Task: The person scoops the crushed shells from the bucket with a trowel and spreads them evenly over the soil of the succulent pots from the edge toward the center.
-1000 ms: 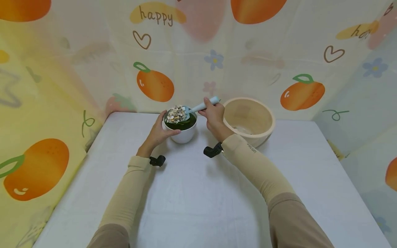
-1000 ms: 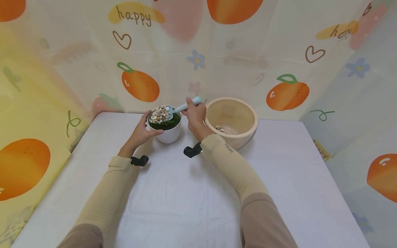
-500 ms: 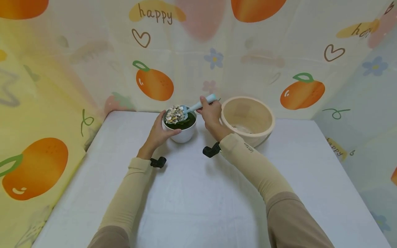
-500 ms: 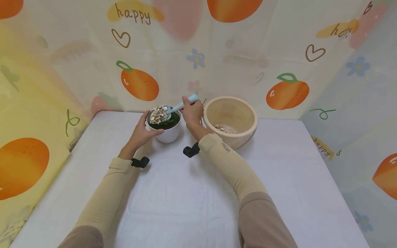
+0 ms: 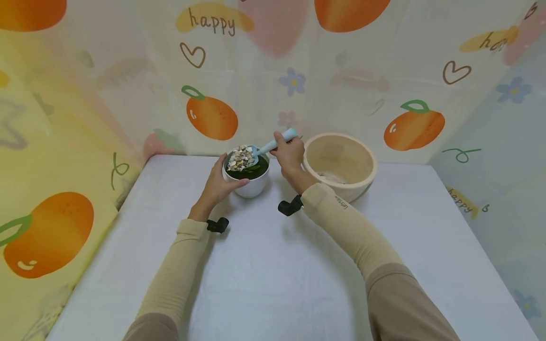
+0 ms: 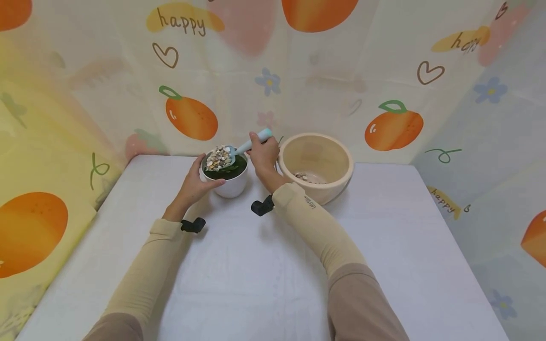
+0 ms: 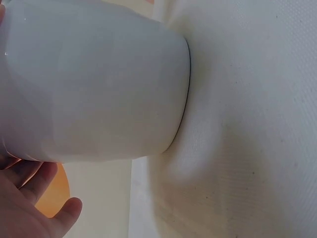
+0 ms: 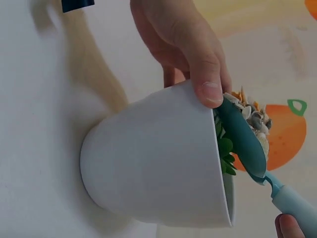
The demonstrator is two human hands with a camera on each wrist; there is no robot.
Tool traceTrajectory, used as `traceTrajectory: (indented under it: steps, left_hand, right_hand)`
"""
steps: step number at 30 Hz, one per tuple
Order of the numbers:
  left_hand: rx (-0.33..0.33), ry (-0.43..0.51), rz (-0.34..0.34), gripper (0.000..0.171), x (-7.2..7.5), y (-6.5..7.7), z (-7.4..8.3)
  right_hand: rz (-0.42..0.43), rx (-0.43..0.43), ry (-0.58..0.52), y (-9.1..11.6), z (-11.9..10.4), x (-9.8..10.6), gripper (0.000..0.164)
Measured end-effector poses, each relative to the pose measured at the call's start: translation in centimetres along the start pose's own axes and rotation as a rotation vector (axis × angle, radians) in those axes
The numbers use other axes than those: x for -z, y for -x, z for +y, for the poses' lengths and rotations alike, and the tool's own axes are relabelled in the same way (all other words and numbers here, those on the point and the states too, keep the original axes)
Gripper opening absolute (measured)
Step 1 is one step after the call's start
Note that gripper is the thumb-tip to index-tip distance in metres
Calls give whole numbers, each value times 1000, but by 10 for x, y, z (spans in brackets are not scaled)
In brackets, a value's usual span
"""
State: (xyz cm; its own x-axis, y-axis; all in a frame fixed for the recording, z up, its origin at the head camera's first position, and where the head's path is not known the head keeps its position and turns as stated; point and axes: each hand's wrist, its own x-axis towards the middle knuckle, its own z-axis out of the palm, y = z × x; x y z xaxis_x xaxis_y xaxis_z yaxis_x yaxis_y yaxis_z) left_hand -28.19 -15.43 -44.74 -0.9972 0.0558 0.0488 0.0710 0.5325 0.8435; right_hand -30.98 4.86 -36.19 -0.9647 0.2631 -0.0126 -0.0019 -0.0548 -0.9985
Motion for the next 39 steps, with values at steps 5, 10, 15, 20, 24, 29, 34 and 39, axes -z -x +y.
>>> traceTrajectory:
  steps: [5, 10, 15, 20, 24, 29, 34, 39]
  left_hand:
    - [9, 3, -6, 110, 0, 0, -1]
    - [5, 2, -3, 110, 0, -1, -2]
    - [-8, 11, 2, 109, 0, 0, 0]
    - [-9, -2, 16, 111, 0, 4, 3]
    - [-15, -23, 27, 113, 1, 7, 4]
    - [-48, -33, 6, 111, 6, 5, 3]
    - [-41, -5, -59, 112, 10, -2, 1]
    - [-22, 19, -61, 112, 8, -4, -1]
  right_hand:
    - [-17, 5, 22, -1, -3, 4, 32]
    - [-34, 3, 27, -1, -3, 5, 31]
    - [-21, -17, 14, -3, -3, 6, 31]
    - [-19, -26, -30, -3, -2, 6, 29]
    - [-42, -53, -111, -2, 0, 5, 25]
    - [-53, -59, -187, -2, 4, 2, 23]
    - [-35, -34, -200, 0, 7, -2, 22]
    - [-48, -26, -186, 3, 10, -6, 23]
